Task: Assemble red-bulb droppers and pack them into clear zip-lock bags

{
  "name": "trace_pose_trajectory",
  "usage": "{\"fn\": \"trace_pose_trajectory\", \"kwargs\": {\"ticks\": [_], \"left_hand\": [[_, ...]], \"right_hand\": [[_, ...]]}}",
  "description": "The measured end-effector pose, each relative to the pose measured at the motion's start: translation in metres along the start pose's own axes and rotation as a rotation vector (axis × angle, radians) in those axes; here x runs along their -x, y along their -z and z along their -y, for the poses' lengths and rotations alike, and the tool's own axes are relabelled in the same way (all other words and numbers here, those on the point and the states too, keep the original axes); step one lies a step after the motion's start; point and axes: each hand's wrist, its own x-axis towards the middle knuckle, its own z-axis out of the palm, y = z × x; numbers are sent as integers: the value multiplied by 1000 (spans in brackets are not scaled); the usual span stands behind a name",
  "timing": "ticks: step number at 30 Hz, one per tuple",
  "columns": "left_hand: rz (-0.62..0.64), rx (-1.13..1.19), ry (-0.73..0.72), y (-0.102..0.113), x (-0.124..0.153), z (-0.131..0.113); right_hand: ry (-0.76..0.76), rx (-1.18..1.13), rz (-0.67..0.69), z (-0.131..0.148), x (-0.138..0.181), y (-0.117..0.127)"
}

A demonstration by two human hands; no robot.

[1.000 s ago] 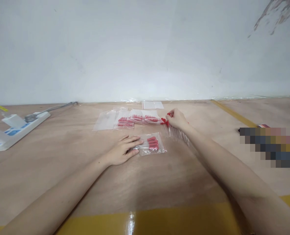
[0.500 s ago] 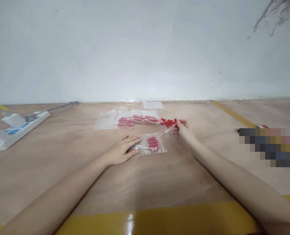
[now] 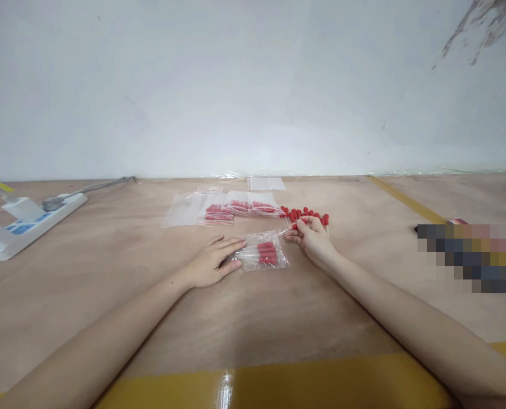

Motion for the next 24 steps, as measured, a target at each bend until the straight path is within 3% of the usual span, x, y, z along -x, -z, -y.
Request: {"fn": "trace_pose_trajectory", "kwargs": {"ticks": [4,8,10,16,20,24], "left_hand": [[-1,10,0,2,0,-2],[1,17,3,3,1,-3],[1,20,6,3,0,-3],[2,21,-1,3,-1,-3],[-3,25,-11,2,0,-2],[-7,27,-12,3,0,-2]], "right_hand": [[1,190,79,-3,5,-3],[222,622,252,-6,7,-2],[274,730,266,-7,6,-2],[94,594,277,-8,2,-8],[92,589,296,-7,-3,-13],[-50,577,401,-4,-5,-17]]}}
